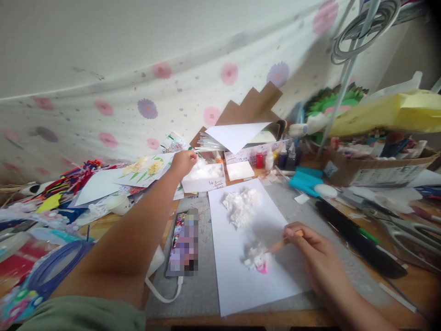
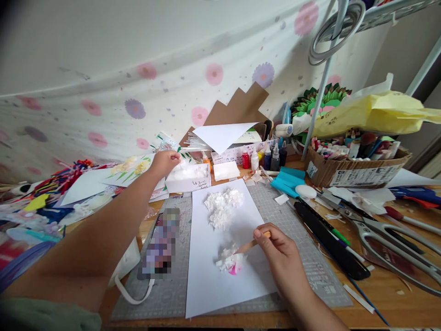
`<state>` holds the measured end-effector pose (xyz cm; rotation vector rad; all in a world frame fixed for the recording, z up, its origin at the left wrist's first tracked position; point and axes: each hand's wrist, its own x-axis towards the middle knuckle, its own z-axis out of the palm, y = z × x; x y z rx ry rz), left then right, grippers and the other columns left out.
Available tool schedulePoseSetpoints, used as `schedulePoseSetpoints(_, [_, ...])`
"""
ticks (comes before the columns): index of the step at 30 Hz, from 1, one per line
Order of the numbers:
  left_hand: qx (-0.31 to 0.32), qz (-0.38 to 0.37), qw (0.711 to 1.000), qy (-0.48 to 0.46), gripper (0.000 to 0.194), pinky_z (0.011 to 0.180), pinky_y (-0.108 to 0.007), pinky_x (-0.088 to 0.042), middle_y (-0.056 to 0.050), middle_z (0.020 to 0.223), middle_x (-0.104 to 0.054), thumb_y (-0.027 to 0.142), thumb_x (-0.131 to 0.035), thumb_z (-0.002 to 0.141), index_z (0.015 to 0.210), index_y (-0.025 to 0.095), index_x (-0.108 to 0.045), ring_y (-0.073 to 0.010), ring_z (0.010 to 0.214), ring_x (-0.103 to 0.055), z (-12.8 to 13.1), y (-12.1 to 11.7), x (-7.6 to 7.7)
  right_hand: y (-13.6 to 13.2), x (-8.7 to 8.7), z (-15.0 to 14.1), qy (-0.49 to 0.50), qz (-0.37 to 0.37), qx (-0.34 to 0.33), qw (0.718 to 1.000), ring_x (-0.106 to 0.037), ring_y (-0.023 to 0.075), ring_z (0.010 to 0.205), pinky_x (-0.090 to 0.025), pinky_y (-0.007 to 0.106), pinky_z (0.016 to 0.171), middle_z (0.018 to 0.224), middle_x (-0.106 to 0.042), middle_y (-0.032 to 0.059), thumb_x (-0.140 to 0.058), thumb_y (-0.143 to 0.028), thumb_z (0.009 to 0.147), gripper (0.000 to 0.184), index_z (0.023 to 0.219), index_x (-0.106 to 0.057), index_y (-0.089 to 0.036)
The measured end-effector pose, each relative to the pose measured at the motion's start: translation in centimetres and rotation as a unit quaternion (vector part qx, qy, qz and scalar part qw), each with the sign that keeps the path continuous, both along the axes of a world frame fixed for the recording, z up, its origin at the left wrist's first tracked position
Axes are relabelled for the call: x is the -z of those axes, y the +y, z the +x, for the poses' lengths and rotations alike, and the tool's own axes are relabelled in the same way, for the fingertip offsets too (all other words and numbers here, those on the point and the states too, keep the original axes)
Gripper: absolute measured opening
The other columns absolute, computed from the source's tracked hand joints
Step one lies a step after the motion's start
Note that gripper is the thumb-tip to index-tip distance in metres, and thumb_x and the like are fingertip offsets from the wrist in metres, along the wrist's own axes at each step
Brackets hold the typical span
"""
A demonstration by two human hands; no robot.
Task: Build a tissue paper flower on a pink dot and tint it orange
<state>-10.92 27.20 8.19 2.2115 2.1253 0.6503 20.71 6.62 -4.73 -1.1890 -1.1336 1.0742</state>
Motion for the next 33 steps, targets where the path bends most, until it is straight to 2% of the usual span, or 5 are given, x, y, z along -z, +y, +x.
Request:
schedulePoseSetpoints(4, [0.024, 0.037, 0.995, -0.092, 0.019, 0.069, -0.028, -0.047, -0.002, 0.084, -0.066, 0.030, -0.061, 0.077, 0.089, 0.015, -0.063, -0.0176, 0.078, -0.060, 1.4, -5.0, 0.0, -0.1, -0.1, 0.1, 0.021, -0.005, 0.005, 1.000, -0.055, 0.0197, 0.069, -0.041, 0.029, 0.066, 0.066, -0.064, 0.0020, -0.061, -0.044, 0.075, 0.024, 0.064, -0.060, -0.022])
schedulePoseSetpoints(13, [0.116, -0.074, 0.975, -0.176, 0.017, 0.074, -0.028, -0.047, -0.003, 0.087, -0.070, 0.027, -0.056, 0.077, 0.085, 0.018, -0.067, -0.0173, 0.080, -0.063, 7.5, -18.8, 9.1, -0.3, -0.4, 0.1, 0.041, -0.009, 0.015, 0.999, -0.056, 0.0194, 0.060, -0.041, 0.030, 0.057, 0.057, -0.064, 0.0011, -0.062, -0.048, 0.071, 0.027, 0.065, -0.061, -0.022])
schedulePoseSetpoints(18, [0.096, -0.052, 0.982, -0.156, 0.025, 0.080, -0.033, -0.043, -0.005, 0.102, -0.063, 0.029, -0.047, 0.083, 0.101, 0.020, -0.062, -0.0196, 0.088, -0.059, 6.4, -20.1, 8.4, -0.2, -0.1, 0.1, 0.035, -0.004, 0.018, 0.999, -0.057, 0.0197, 0.067, -0.042, 0.030, 0.064, 0.061, -0.064, 0.0019, -0.061, -0.046, 0.074, 0.026, 0.067, -0.060, -0.021])
schedulePoseSetpoints(28, [0.080, -0.111, 0.990, -0.036, 0.015, 0.074, -0.032, -0.041, -0.003, 0.087, -0.059, 0.037, -0.063, 0.071, 0.074, 0.023, -0.059, -0.0222, 0.087, -0.055, 6.8, -21.3, 8.5, -0.1, 0.1, 0.4, 0.028, 0.009, 0.021, 0.999, -0.057, 0.0207, 0.070, -0.041, 0.033, 0.067, 0.067, -0.062, 0.0009, -0.062, -0.041, 0.076, 0.020, 0.065, -0.061, -0.024])
schedulePoseSetpoints(33, [0.083, -0.086, 0.985, -0.125, 0.010, 0.072, -0.029, -0.041, -0.002, 0.082, -0.058, 0.025, -0.056, 0.075, 0.066, 0.020, -0.055, -0.0184, 0.080, -0.055, 6.4, -21.5, 8.0, -0.1, 0.1, 0.3, 0.007, 0.037, 0.011, 0.999, -0.055, 0.0191, 0.069, -0.040, 0.032, 0.065, 0.069, -0.061, 0.0013, -0.060, -0.039, 0.077, 0.020, 0.066, -0.061, -0.023])
